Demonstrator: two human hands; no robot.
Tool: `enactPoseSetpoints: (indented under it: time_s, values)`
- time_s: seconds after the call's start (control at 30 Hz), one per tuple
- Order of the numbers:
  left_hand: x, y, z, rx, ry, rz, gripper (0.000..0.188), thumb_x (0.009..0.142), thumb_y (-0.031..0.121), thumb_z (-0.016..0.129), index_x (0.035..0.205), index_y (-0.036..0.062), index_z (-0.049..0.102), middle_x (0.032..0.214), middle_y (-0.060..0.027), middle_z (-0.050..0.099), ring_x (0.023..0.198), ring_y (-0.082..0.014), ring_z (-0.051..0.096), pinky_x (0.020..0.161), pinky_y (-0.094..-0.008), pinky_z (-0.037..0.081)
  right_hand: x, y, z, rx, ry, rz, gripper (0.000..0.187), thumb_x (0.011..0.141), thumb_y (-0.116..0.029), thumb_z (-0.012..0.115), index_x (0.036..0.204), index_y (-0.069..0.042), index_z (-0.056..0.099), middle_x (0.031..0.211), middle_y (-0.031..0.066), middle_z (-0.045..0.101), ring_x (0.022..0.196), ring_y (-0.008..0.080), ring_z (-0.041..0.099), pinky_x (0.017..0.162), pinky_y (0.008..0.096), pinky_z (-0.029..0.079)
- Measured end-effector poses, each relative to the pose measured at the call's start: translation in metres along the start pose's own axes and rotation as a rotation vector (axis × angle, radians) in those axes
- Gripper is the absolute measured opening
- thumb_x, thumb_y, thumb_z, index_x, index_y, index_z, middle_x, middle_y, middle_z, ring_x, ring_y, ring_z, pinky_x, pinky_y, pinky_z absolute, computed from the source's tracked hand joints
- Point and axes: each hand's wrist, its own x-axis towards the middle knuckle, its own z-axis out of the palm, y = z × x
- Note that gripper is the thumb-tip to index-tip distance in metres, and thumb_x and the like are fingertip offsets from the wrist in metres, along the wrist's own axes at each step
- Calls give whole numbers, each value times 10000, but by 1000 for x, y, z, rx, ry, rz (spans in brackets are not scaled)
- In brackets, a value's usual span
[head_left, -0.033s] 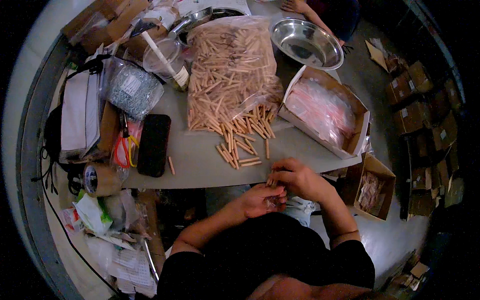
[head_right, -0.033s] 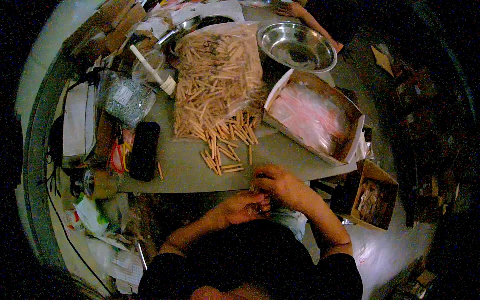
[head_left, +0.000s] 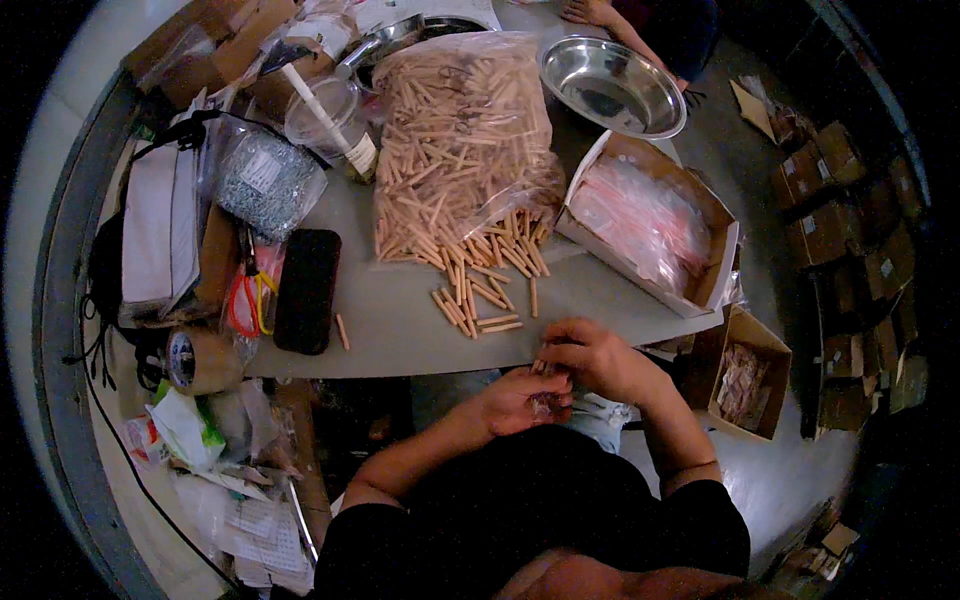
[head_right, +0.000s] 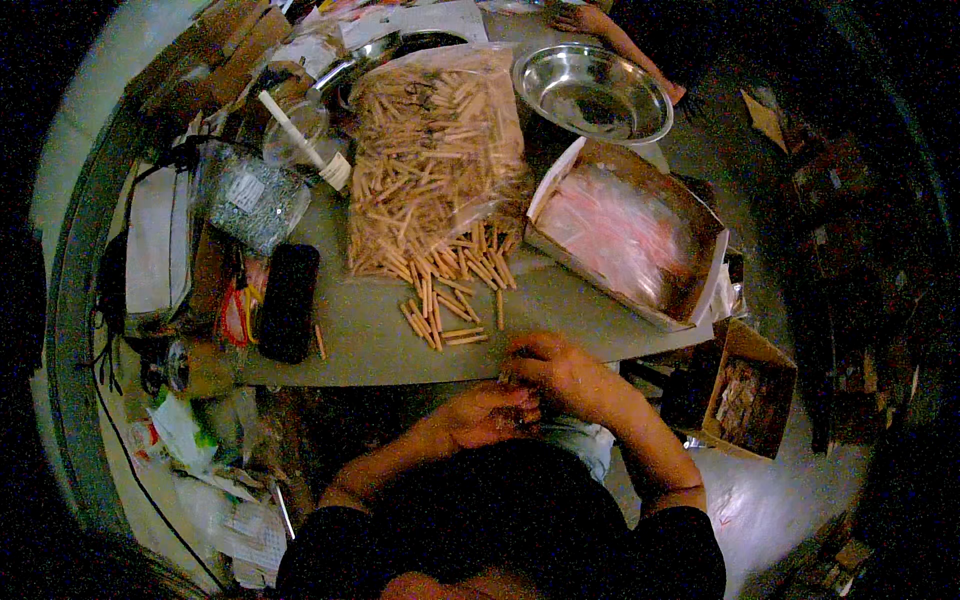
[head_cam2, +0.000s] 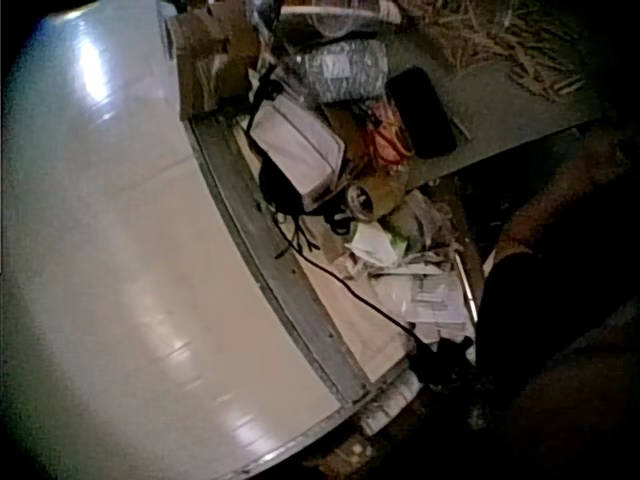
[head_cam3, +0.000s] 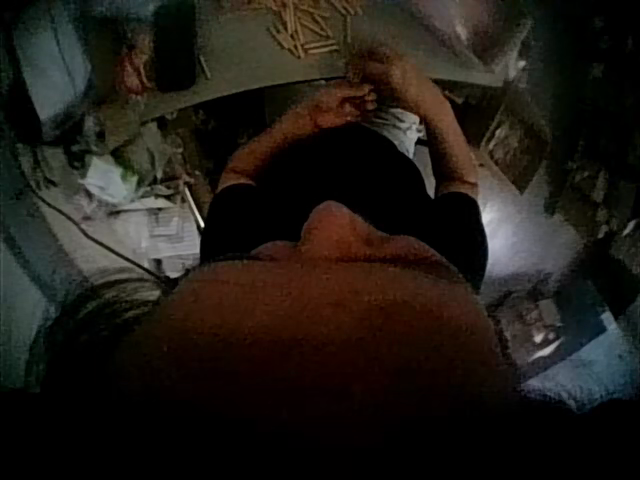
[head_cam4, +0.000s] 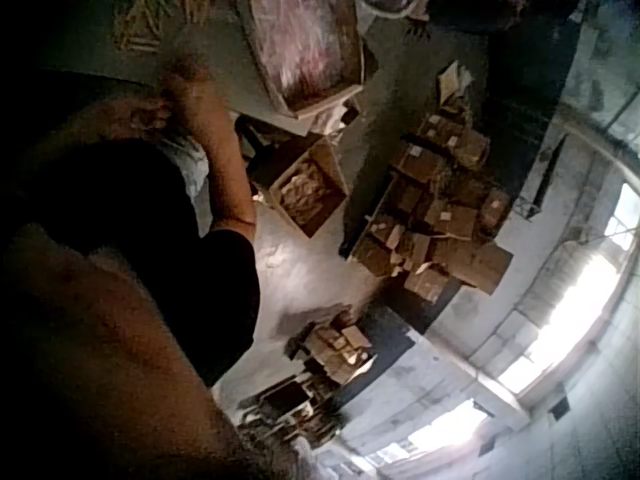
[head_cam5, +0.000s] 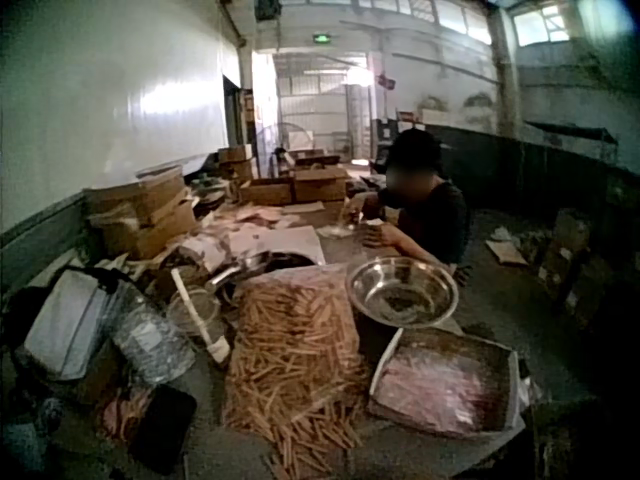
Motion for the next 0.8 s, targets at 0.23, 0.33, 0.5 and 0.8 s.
enactPoseSetpoints:
  time_s: [0.23, 0.33, 0.5, 0.8]
  values:
    - [-13, 15, 17, 463, 114, -24, 183, 852, 145, 665, 1000, 91, 573, 853, -10, 565, 790, -157, 555, 684, -290, 472, -2, 0, -2, 48, -42, -11, 304, 772, -110, 592, 1067, -64, 648, 1107, 168, 593, 1038, 360, 575, 896, 411, 485]
    - [-12, 16, 19, 473, 95, 7, 215, 843, 127, 662, 1029, 89, 560, 865, -12, 560, 792, -151, 555, 693, -287, 477, 2, -5, -6, 28, -57, -51, 295, 774, -115, 585, 1056, -76, 661, 1057, 158, 592, 1006, 351, 575, 879, 408, 486]
    - [-12, 12, 8, 312, 59, -20, 317, 826, 125, 679, 1110, 101, 542, 916, -10, 554, 833, -150, 558, 758, -309, 496, -4, 1, 0, 21, -80, -50, 293, 762, -116, 586, 1038, -110, 684, 1042, 134, 584, 1015, 332, 553, 898, 391, 470]
    - [-13, 12, 10, 484, 20, 21, 345, 790, 168, 725, 1089, 107, 563, 912, 11, 550, 868, -123, 529, 759, -286, 465, -9, -9, -5, -87, -28, -102, 356, 762, -116, 579, 1105, -133, 673, 1091, 120, 591, 1060, 324, 550, 904, 389, 476]
